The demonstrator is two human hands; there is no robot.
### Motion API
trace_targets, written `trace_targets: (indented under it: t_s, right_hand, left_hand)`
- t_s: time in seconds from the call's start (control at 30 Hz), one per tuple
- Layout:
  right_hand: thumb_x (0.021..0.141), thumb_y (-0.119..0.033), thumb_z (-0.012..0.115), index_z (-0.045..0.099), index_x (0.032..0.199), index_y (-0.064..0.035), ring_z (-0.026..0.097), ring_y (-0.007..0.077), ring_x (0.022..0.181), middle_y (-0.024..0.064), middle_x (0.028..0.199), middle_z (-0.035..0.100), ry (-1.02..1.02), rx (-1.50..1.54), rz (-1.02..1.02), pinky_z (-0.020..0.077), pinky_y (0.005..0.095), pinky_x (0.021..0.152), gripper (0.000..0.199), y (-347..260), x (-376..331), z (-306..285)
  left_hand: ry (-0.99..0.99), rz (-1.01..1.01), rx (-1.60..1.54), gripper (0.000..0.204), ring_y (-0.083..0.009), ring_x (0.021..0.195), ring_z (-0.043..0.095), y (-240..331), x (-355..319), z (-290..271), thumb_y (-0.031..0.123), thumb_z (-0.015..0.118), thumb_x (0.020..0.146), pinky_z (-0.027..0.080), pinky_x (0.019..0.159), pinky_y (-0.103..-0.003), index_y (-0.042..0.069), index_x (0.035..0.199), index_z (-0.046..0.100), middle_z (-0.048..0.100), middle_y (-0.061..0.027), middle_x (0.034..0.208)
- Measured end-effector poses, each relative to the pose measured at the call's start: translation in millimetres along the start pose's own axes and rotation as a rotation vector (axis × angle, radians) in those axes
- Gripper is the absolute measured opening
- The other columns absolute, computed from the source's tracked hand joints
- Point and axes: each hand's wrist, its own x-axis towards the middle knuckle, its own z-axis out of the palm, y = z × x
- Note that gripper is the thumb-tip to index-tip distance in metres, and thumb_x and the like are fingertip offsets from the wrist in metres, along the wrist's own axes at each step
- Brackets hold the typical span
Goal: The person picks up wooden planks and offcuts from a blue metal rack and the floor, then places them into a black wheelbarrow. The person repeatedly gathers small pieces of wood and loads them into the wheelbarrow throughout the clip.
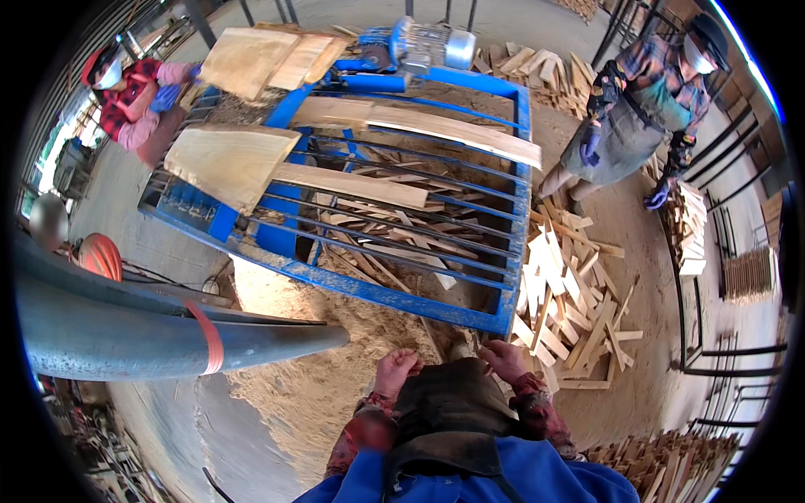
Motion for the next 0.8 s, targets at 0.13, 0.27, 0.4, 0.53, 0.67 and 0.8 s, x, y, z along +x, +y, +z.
trace_targets:
  t_s: [0.13,0.27,0.4,0.53,0.67,0.8]
  right_hand:
    - [0.090,-0.020,0.064,0.063,0.111,0.0064,0.068,0.0193,0.061,0.0132,0.080,0.070,0.051,0.053,0.113,0.0534,0.0288,0.052,0.034,-19.2,0.5,5.7]
    - [0.092,-0.022,0.062,0.065,0.102,0.0054,0.068,0.0191,0.059,0.0124,0.082,0.070,0.137,-0.019,0.032,0.0533,0.0282,0.051,0.029,10.5,6.2,10.3]
    - [0.091,-0.021,0.062,0.064,0.092,0.0050,0.068,0.0206,0.056,0.0116,0.079,0.069,0.131,-0.089,0.044,0.0529,0.0281,0.049,0.026,18.7,12.4,10.9]
    - [0.091,-0.020,0.062,0.063,0.090,0.0047,0.068,0.0214,0.056,0.0123,0.080,0.069,0.068,-0.061,0.116,0.0534,0.0282,0.048,0.025,-1.5,11.5,6.9]
    - [0.091,-0.021,0.063,0.063,0.096,0.0040,0.070,0.0199,0.063,0.0113,0.084,0.069,-0.034,-0.062,0.119,0.0549,0.0278,0.051,0.025,-4.2,11.4,2.8]
    - [0.091,-0.019,0.064,0.063,0.104,0.0030,0.070,0.0175,0.068,0.0096,0.083,0.067,-0.134,-0.075,0.133,0.0558,0.0278,0.054,0.026,-0.1,13.7,-6.0]
  left_hand:
    - [0.091,0.021,-0.137,0.016,-0.0177,0.077,0.069,9.1,11.5,-45.0,0.015,0.062,0.094,0.057,0.067,-0.030,0.001,0.101,0.060,0.069,-0.0103,0.088]
    - [0.197,0.118,-0.217,0.016,-0.0220,0.079,0.068,35.4,32.3,-78.4,0.020,0.059,0.096,0.057,0.069,-0.034,0.003,0.099,0.058,0.068,-0.0130,0.090]
    - [0.307,0.185,-0.319,0.033,-0.0199,0.078,0.066,80.7,48.8,-87.3,0.034,0.059,0.096,0.053,0.069,-0.032,0.002,0.100,0.057,0.067,-0.0119,0.091]
    - [0.388,0.213,-0.456,0.047,-0.0238,0.088,0.067,94.1,69.3,-95.8,0.044,0.060,0.094,0.053,0.072,-0.034,0.000,0.109,0.054,0.066,-0.0155,0.100]
    - [0.498,0.198,-0.516,0.060,-0.0255,0.090,0.066,108.0,91.6,-94.6,0.054,0.063,0.089,0.053,0.071,-0.038,0.001,0.115,0.049,0.066,-0.0158,0.104]
    - [0.638,0.127,-0.527,0.059,-0.0203,0.081,0.064,119.3,114.9,-82.1,0.061,0.066,0.083,0.050,0.060,-0.037,0.007,0.103,0.054,0.065,-0.0085,0.093]
